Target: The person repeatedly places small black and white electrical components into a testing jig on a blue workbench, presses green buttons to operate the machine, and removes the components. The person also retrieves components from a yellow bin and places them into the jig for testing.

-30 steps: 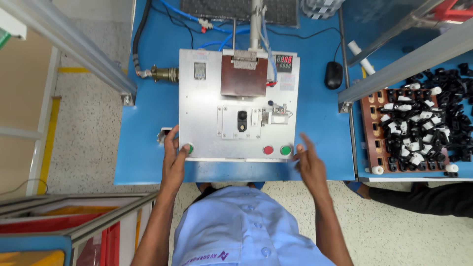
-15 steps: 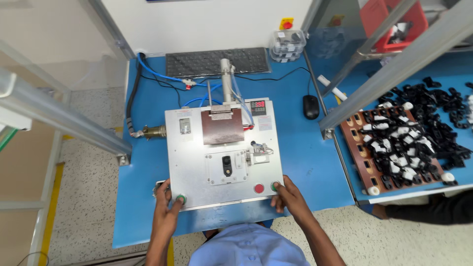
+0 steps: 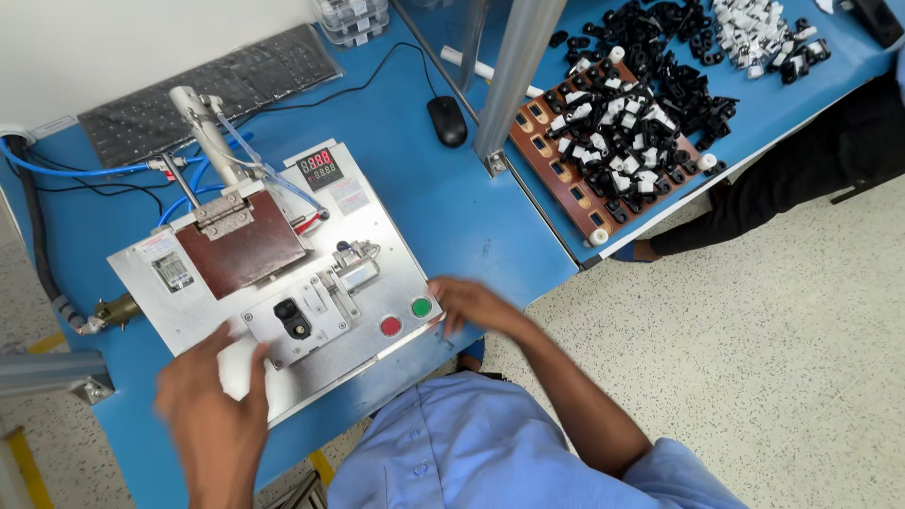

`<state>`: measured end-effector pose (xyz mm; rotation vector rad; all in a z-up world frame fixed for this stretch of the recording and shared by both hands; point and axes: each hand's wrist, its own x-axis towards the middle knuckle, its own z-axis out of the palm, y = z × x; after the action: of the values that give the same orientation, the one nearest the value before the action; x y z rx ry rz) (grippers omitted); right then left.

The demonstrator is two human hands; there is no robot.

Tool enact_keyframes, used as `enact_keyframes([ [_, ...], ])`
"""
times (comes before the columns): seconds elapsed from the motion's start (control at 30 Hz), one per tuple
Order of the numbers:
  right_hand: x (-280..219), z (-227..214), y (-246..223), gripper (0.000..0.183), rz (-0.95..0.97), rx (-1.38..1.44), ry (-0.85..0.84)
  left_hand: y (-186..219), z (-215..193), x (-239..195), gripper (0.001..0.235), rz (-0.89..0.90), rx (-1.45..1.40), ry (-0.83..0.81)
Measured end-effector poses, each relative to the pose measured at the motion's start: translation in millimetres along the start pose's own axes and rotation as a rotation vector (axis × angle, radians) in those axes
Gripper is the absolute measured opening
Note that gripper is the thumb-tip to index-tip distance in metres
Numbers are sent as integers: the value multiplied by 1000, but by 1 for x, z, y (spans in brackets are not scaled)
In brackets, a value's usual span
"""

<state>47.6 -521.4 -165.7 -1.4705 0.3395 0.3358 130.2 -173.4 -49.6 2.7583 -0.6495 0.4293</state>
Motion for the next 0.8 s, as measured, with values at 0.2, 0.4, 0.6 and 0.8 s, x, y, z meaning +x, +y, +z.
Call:
enact_keyframes([
  [0.2, 4, -171, -41, 25, -44, -765, 1009, 59, -28, 73, 16, 284, 411, -359],
  [0.4, 3, -265, -69, 51, -351, -1167, 867, 52, -43, 150, 36, -97, 341, -832],
  [0.6, 20, -294, -60, 34, -119, -1215, 761, 49, -38, 156, 54, -65, 336, -830],
  [0.8, 12, -300, -73, 27, -535, -1245, 876, 50, -17, 155, 55, -47, 353, -761],
])
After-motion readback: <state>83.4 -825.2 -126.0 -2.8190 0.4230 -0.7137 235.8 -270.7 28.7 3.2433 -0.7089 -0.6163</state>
